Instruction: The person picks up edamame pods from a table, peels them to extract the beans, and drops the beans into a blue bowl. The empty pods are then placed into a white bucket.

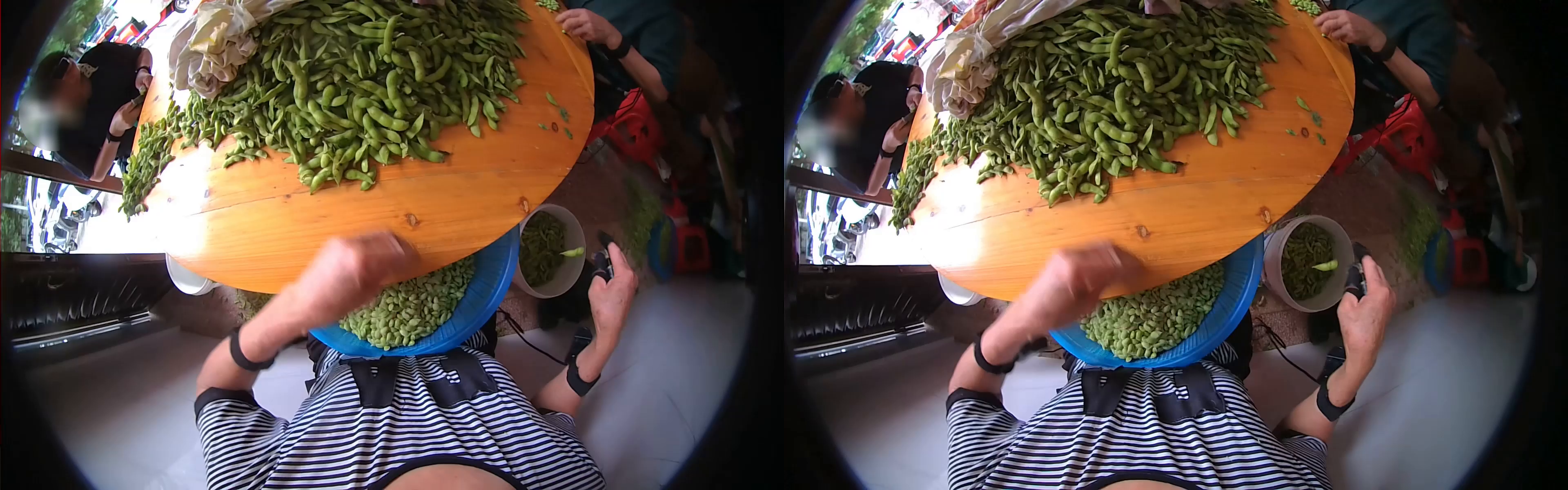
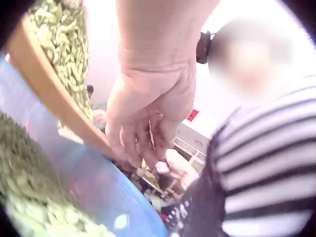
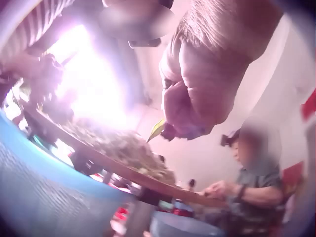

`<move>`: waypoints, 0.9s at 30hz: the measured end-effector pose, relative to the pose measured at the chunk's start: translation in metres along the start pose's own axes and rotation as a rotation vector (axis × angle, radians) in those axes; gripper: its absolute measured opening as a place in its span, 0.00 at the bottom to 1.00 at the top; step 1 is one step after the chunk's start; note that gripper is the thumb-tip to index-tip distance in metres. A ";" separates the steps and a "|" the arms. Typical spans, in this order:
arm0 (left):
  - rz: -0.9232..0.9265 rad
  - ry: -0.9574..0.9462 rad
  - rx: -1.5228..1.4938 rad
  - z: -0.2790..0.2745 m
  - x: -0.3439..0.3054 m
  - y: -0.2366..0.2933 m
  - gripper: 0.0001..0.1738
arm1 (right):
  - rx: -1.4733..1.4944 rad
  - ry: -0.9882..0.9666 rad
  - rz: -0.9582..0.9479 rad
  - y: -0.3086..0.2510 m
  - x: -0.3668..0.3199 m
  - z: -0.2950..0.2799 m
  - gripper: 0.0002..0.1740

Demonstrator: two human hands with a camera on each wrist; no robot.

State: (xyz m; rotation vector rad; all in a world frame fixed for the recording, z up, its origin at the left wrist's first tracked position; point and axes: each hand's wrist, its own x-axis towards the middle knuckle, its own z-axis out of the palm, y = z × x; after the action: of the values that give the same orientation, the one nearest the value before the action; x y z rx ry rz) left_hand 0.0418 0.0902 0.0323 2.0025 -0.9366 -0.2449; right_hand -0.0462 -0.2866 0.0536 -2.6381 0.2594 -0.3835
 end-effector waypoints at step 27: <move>-0.326 0.357 -0.970 0.046 0.019 0.022 0.05 | 1.557 -0.699 0.287 -0.118 -0.012 0.084 0.20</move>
State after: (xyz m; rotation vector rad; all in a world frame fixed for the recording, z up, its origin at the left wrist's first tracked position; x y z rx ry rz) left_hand 0.0209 0.0398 0.0262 1.2064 -0.1659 -0.4087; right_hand -0.0175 -0.1452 0.0337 -1.0425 0.0340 0.3556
